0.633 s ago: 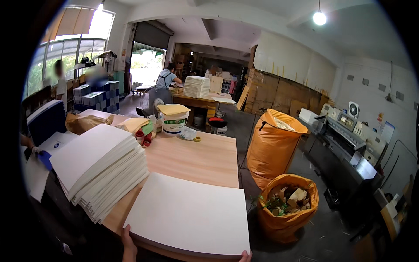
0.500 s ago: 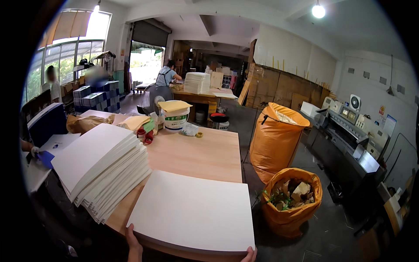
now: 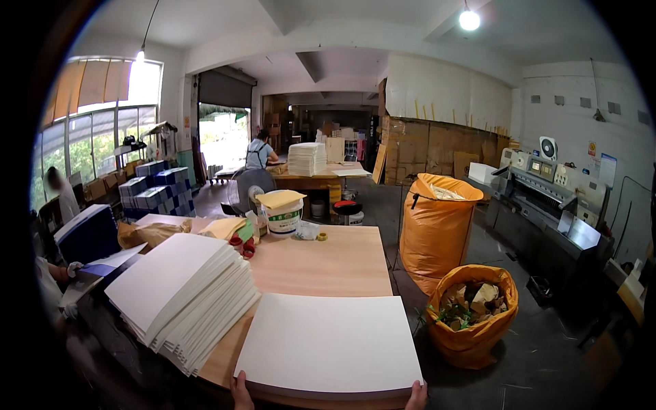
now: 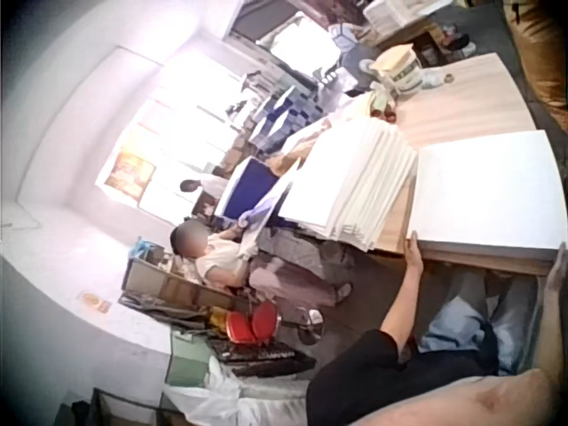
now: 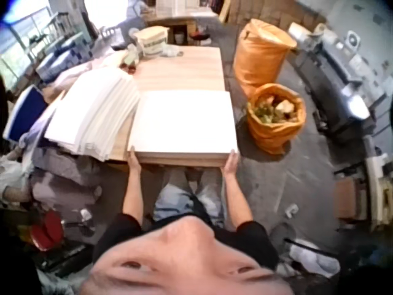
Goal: The person repeatedly picks up white paper sheets from a table, aligns them, and stacks them into a growing pile. The person occasionally lifts the stack to transfer it to a nearby blue bin. Other workers are visible in the background handling similar materials.
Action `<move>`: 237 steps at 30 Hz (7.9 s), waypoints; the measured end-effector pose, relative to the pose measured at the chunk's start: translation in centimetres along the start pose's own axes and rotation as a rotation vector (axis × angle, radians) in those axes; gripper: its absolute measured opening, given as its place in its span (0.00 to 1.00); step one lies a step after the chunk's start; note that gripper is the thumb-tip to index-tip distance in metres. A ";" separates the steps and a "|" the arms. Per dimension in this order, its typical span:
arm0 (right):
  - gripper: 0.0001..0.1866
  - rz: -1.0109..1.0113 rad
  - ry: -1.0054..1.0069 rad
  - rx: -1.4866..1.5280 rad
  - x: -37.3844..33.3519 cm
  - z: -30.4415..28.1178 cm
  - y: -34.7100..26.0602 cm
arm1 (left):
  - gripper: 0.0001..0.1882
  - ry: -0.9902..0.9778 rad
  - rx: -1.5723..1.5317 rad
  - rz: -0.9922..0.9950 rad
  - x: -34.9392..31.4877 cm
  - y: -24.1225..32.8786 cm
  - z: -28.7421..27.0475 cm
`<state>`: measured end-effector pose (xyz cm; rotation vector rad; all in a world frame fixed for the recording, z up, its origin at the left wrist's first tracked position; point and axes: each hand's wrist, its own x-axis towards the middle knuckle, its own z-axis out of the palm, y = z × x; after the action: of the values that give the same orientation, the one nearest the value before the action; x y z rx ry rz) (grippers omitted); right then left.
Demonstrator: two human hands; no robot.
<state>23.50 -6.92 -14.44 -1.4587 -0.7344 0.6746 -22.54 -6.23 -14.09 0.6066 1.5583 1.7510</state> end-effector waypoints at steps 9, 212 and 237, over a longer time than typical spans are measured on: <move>0.25 0.325 -0.185 -0.817 -13.8 -17.4 18.3 | 0.35 0.070 0.100 0.055 -0.9 1.3 0.2; 0.20 -0.020 -0.222 0.197 2.7 -1.3 -4.6 | 0.13 -1.166 0.710 0.800 -12.1 10.2 21.6; 0.20 -0.010 -0.380 0.239 1.7 0.3 -17.4 | 0.13 -1.162 0.440 0.623 -11.5 9.9 22.0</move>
<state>23.68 -5.57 2.96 -1.1194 -0.9167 1.0117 -0.82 -0.90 0.46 2.0370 0.8903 0.9666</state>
